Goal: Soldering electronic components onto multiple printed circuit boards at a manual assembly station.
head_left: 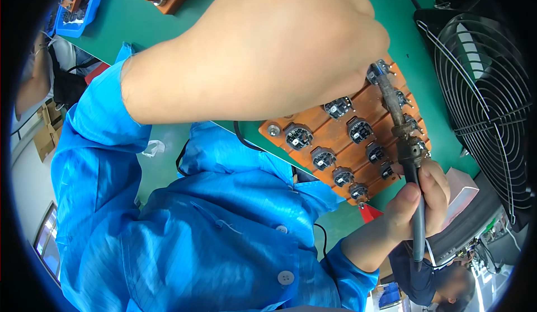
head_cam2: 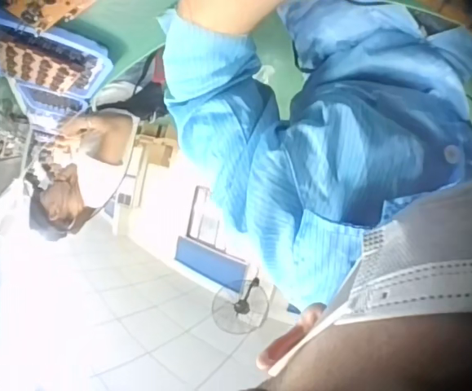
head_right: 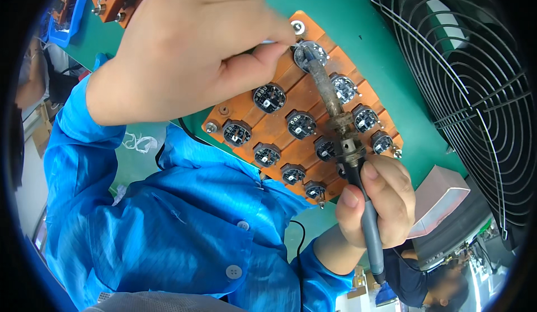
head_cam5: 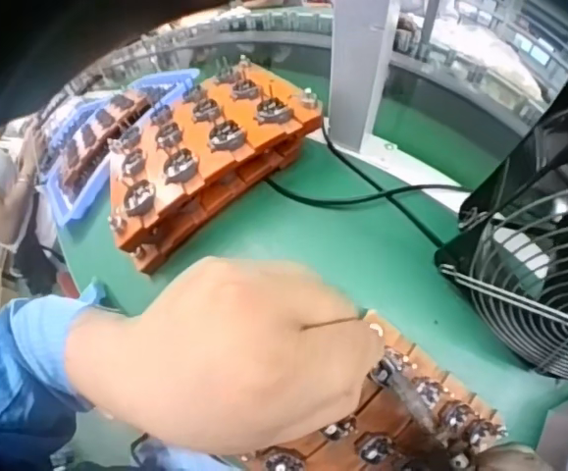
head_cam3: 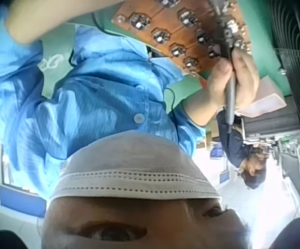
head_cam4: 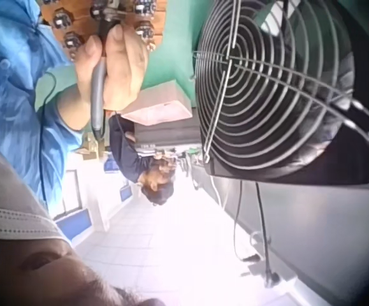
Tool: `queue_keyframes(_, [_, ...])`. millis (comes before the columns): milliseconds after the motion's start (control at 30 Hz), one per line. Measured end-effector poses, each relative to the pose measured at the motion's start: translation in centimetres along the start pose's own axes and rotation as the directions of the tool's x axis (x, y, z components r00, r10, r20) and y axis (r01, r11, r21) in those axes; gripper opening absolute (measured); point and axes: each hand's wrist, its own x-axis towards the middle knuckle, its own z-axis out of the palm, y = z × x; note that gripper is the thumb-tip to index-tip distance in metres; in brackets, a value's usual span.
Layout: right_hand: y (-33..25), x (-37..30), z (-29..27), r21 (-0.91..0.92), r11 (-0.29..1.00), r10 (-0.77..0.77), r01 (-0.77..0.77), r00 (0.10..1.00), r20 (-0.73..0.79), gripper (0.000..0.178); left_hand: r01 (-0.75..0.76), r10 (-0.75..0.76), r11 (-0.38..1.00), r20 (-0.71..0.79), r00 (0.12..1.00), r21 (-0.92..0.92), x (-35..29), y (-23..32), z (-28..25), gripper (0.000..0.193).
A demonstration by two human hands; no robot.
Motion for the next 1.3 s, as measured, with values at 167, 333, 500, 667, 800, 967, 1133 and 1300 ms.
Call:
queue_keyframes(167, [0.1,0.2,-0.5,0.036,0.998,-0.053,0.052,0.997,0.049,0.034,-0.033,0.030,0.999,-0.065,0.997,-0.043,-0.4,0.2,0.5,0.021])
queue_keyframes(333, [0.1,0.4,-0.8,-0.008,0.999,-0.047,0.048,0.996,0.073,0.033,-0.038,0.025,0.995,-0.134,0.991,-0.094,-0.7,0.2,1.3,0.022])
queue_keyframes(500, [0.3,0.4,-0.6,0.006,0.999,-0.039,0.039,0.998,0.048,0.033,-0.047,0.021,0.990,-0.184,0.983,-0.135,-0.8,0.3,2.0,0.024])
queue_keyframes(667, [0.3,-0.2,-1.1,-0.013,0.997,-0.071,0.071,0.996,0.046,0.035,-0.045,0.010,0.984,-0.199,0.980,-0.173,-1.0,0.6,2.1,0.025])
queue_keyframes(800, [-0.2,-1.7,-2.5,0.012,0.998,-0.061,0.062,0.996,-0.069,0.038,-0.056,0.013,0.980,-0.216,0.976,-0.191,-0.9,1.0,2.3,0.026])
queue_keyframes(967, [-0.4,-3.4,-3.6,0.082,0.993,0.091,-0.080,0.986,-0.143,0.038,-0.072,0.027,0.977,-0.219,0.975,-0.200,-0.2,1.6,3.0,0.028])
queue_keyframes(1133, [0.5,-3.3,-2.7,0.080,0.992,0.111,-0.102,0.987,-0.117,0.036,-0.086,0.044,0.975,-0.201,0.979,-0.203,0.5,1.8,3.1,0.029])
queue_keyframes(1300, [0.6,-2.8,-2.0,0.063,0.991,0.124,-0.117,0.985,-0.122,0.037,-0.080,0.042,0.977,-0.187,0.981,-0.199,0.7,1.5,2.7,0.031])
